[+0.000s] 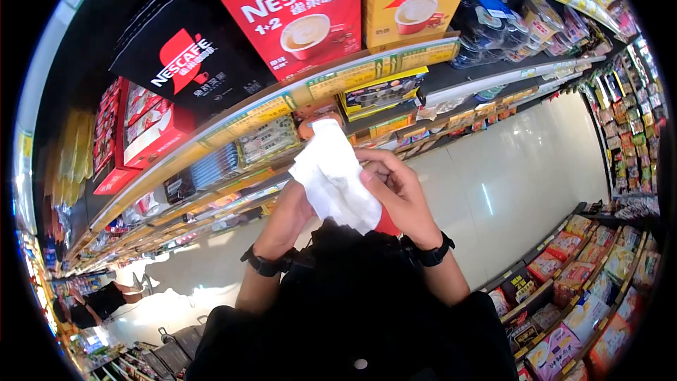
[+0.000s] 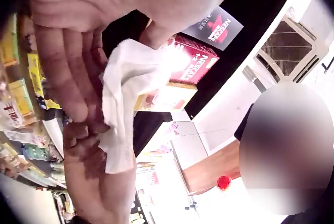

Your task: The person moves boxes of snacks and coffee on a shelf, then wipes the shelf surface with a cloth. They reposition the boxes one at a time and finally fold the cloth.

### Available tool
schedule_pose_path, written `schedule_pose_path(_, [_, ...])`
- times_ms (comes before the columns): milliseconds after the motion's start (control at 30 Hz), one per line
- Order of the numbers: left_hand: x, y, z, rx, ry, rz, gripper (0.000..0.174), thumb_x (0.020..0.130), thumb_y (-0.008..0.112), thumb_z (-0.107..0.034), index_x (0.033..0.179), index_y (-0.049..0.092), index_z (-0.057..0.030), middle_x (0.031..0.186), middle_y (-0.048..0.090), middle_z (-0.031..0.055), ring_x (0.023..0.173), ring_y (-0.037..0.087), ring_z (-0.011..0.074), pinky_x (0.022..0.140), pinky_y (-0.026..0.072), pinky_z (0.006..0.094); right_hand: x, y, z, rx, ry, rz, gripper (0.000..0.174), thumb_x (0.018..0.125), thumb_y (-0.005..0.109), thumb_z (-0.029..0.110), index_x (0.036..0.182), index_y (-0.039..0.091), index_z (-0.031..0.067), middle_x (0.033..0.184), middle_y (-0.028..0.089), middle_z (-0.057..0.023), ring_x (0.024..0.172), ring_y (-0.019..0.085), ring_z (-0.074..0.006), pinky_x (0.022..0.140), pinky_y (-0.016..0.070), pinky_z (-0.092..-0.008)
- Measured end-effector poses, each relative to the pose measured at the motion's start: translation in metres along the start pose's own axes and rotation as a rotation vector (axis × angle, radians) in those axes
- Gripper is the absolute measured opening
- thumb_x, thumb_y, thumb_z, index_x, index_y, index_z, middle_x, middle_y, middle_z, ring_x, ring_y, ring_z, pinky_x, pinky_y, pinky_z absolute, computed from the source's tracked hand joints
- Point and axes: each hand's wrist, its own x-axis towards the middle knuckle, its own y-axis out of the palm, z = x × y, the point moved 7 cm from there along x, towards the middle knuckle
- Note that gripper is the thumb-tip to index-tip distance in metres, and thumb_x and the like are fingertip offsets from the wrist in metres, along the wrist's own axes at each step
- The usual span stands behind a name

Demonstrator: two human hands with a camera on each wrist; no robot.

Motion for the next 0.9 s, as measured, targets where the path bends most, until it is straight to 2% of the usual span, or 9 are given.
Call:
schedule_pose_path(133, [-0.001,0.003,-0.004,0.070,0.034,-0.082,0.065,0.112,0.031,-0.049,0.156,0.035,-0.0013,0.148,0.055,0.0120,0.134,0.057,0.0241,0.109,0.0468,0.0377,-0.001,-0.008,-0.012,0.010,0.027,-0.026,0.031,0.106,0.059,0.010,0.134,0.058,-0.0007,0.101,0.065,-0.0015,0.095,0.059,-0.0045,0.086,0.0458,-0.0199])
schedule_pose_path(233, [0.005,-0.002,0.002,-0.063,0.041,0.072,0.061,0.112,0.037,-0.043,0.154,0.037,0.0018,0.145,0.057,0.0119,0.132,0.057,0.0221,0.109,0.0453,0.0366,-0.003,-0.009,-0.016,0.033,0.067,-0.057,0.035,0.110,0.053,0.022,0.135,0.058,-0.0017,0.109,0.067,-0.0039,0.101,0.060,-0.0074,0.091,0.0459,-0.0225])
schedule_pose_path(333, [0.003,-0.007,-0.001,0.174,0.056,-0.040,0.051,0.111,0.047,-0.034,0.148,0.047,0.0011,0.136,0.061,0.0080,0.121,0.060,0.0165,0.103,0.0473,0.0335,-0.007,-0.018,-0.030,0.033,0.111,-0.087,0.049,0.113,0.043,0.036,0.136,0.057,-0.0045,0.119,0.067,-0.0076,0.110,0.059,-0.0121,0.098,0.0446,-0.0270])
schedule_pose_path(400, [0.005,-0.004,-0.003,0.150,0.085,-0.063,0.046,0.110,0.051,-0.028,0.144,0.051,0.0026,0.132,0.062,0.0077,0.118,0.060,0.0150,0.103,0.0468,0.0321,-0.010,-0.027,-0.046,0.007,0.174,-0.129,0.062,0.114,0.034,0.045,0.137,0.055,-0.0083,0.127,0.065,-0.0113,0.118,0.057,-0.0166,0.106,0.0408,-0.0309])
schedule_pose_path(500, [0.011,-0.009,0.002,0.182,0.089,-0.096,0.044,0.110,0.050,-0.022,0.144,0.049,0.0042,0.134,0.061,0.0101,0.122,0.060,0.0179,0.106,0.0454,0.0337,-0.012,-0.023,-0.045,0.268,0.133,-0.188,0.065,0.112,0.036,0.048,0.138,0.055,-0.0086,0.128,0.065,-0.0131,0.122,0.056,-0.0178,0.108,0.0397,-0.0303])
schedule_pose_path(600, [0.014,-0.002,0.005,0.032,0.103,-0.090,0.042,0.108,0.051,-0.021,0.142,0.051,0.0038,0.134,0.062,0.0099,0.123,0.060,0.0187,0.105,0.0460,0.0342,-0.013,-0.031,-0.034,0.078,0.070,-0.158,0.069,0.111,0.038,0.053,0.142,0.051,-0.0075,0.131,0.063,-0.0146,0.125,0.055,-0.0209,0.110,0.0380,-0.0316])
schedule_pose_path(700, [0.017,0.005,0.009,-0.188,0.080,-0.058,0.043,0.106,0.054,-0.021,0.142,0.051,0.0022,0.135,0.062,0.0102,0.125,0.059,0.0206,0.105,0.0462,0.0359,-0.017,-0.029,-0.026,0.151,0.057,-0.170,0.066,0.108,0.050,0.048,0.147,0.046,-0.0039,0.138,0.057,-0.0165,0.129,0.053,-0.0232,0.111,0.0379,-0.0348])
schedule_pose_path(800, [0.020,0.011,0.011,-0.259,0.058,-0.079,0.049,0.103,0.056,-0.021,0.146,0.046,0.0005,0.138,0.060,0.0118,0.128,0.059,0.0237,0.108,0.0447,0.0388,-0.026,-0.029,-0.008,-0.087,-0.098,-0.258,0.069,0.101,0.066,0.041,0.151,0.043,0.0000,0.146,0.051,-0.0203,0.132,0.052,-0.0279,0.111,0.0379,-0.0387])
schedule_pose_path(900, [0.021,0.016,0.010,-0.238,0.057,-0.102,0.052,0.103,0.057,-0.022,0.148,0.044,-0.0005,0.141,0.058,0.0124,0.129,0.058,0.0249,0.111,0.0430,0.0403,-0.044,-0.031,0.018,-0.739,-0.380,-0.375,0.080,0.091,0.080,0.036,0.152,0.042,0.0026,0.151,0.045,-0.0238,0.134,0.050,-0.0342,0.113,0.0374,-0.0425])
